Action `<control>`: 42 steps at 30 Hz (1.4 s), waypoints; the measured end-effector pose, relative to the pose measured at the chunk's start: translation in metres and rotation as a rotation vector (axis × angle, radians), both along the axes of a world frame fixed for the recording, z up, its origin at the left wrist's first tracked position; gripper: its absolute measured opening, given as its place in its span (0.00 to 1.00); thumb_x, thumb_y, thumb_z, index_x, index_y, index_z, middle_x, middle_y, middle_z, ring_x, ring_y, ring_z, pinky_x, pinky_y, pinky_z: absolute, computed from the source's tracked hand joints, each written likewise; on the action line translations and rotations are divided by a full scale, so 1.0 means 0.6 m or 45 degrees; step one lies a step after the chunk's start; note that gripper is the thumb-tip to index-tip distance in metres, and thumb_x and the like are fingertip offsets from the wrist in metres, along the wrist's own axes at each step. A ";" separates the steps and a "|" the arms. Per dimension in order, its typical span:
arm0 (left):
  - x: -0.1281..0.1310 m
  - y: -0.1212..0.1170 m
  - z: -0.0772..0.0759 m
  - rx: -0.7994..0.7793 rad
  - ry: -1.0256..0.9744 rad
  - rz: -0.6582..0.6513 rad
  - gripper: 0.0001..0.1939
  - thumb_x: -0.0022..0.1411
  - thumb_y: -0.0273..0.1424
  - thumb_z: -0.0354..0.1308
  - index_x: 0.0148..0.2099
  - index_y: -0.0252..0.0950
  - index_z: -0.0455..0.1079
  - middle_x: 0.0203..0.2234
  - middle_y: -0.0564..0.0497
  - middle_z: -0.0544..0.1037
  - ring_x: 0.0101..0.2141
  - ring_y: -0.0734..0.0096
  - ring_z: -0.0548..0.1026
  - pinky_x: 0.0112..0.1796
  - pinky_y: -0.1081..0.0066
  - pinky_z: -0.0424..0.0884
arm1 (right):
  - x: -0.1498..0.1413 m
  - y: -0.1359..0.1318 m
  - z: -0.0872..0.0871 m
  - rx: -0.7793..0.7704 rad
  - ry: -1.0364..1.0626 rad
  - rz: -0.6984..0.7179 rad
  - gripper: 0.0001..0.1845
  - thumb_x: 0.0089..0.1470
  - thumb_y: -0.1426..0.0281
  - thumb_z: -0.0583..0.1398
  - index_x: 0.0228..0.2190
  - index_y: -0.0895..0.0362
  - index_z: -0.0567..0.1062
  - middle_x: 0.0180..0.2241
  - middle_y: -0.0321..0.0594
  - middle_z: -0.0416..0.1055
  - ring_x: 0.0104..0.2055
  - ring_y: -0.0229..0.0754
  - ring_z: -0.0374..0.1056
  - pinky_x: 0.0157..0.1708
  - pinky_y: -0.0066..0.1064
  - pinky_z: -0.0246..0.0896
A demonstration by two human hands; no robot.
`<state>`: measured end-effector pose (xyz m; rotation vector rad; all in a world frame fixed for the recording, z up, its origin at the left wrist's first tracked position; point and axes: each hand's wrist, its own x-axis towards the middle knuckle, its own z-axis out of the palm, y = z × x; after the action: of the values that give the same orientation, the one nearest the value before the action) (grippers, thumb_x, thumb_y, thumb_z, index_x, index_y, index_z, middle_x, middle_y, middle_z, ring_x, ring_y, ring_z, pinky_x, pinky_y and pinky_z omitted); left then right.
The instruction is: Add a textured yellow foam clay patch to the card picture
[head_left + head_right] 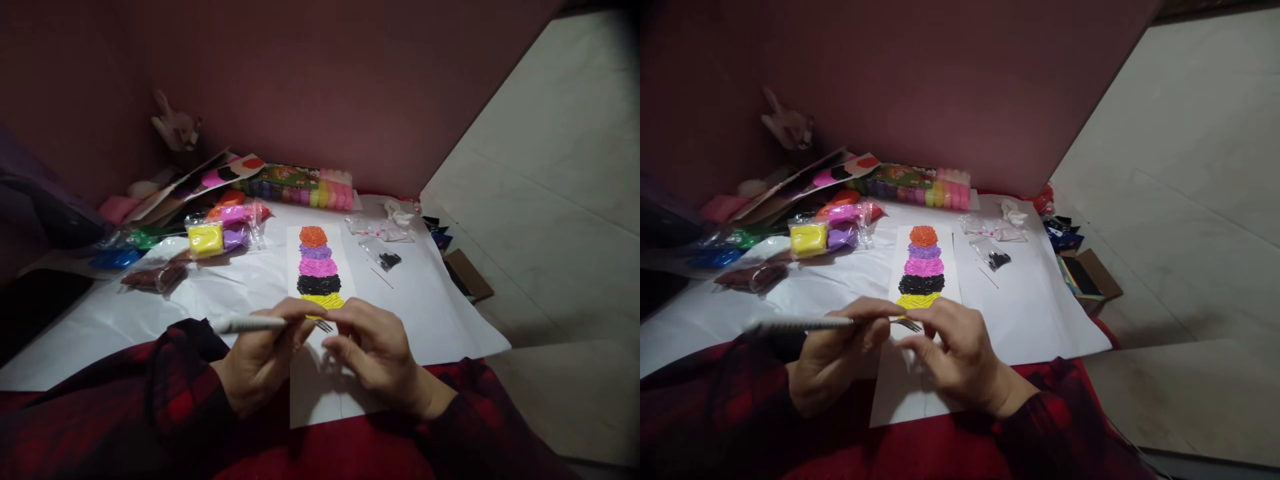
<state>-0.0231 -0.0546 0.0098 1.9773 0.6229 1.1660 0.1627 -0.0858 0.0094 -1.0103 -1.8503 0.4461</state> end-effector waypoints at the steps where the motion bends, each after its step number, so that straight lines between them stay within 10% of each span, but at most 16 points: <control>1: 0.000 -0.001 0.001 -0.001 0.011 -0.103 0.11 0.68 0.27 0.48 0.48 0.37 0.69 0.34 0.46 0.77 0.32 0.71 0.74 0.31 0.74 0.69 | -0.002 -0.003 0.001 0.072 -0.072 0.059 0.07 0.56 0.72 0.59 0.38 0.59 0.75 0.23 0.38 0.69 0.25 0.39 0.63 0.25 0.31 0.58; 7: 0.004 -0.002 -0.003 0.337 0.090 -0.209 0.12 0.68 0.35 0.49 0.48 0.36 0.70 0.19 0.53 0.72 0.20 0.75 0.70 0.23 0.76 0.65 | -0.002 -0.011 -0.005 0.077 -0.240 0.121 0.06 0.56 0.76 0.55 0.29 0.54 0.69 0.23 0.36 0.67 0.25 0.39 0.63 0.24 0.30 0.58; 12: 0.009 -0.016 -0.011 0.423 0.282 0.087 0.11 0.67 0.30 0.51 0.51 0.34 0.61 0.22 0.54 0.72 0.20 0.75 0.68 0.23 0.75 0.64 | 0.004 -0.003 -0.011 -0.028 0.030 -0.354 0.05 0.58 0.75 0.55 0.31 0.54 0.68 0.24 0.35 0.68 0.25 0.37 0.65 0.25 0.29 0.61; 18: 0.014 -0.020 -0.017 0.856 0.770 -0.187 0.04 0.64 0.24 0.48 0.38 0.35 0.64 0.21 0.54 0.69 0.18 0.69 0.65 0.19 0.69 0.57 | 0.004 0.007 -0.016 -0.383 0.214 -0.407 0.02 0.59 0.69 0.55 0.34 0.55 0.67 0.21 0.31 0.64 0.21 0.35 0.63 0.21 0.26 0.60; 42: 0.020 -0.020 -0.024 0.834 1.009 -0.280 0.04 0.57 0.22 0.51 0.35 0.34 0.63 0.23 0.51 0.72 0.20 0.68 0.67 0.19 0.69 0.61 | -0.020 0.020 -0.021 -0.381 -0.104 -0.506 0.06 0.57 0.71 0.56 0.28 0.57 0.70 0.21 0.34 0.66 0.21 0.36 0.61 0.22 0.26 0.58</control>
<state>-0.0113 -0.0664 -0.0044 3.0133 0.3925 0.4257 0.1509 -0.0735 -0.0034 -1.5821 -1.6248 0.4516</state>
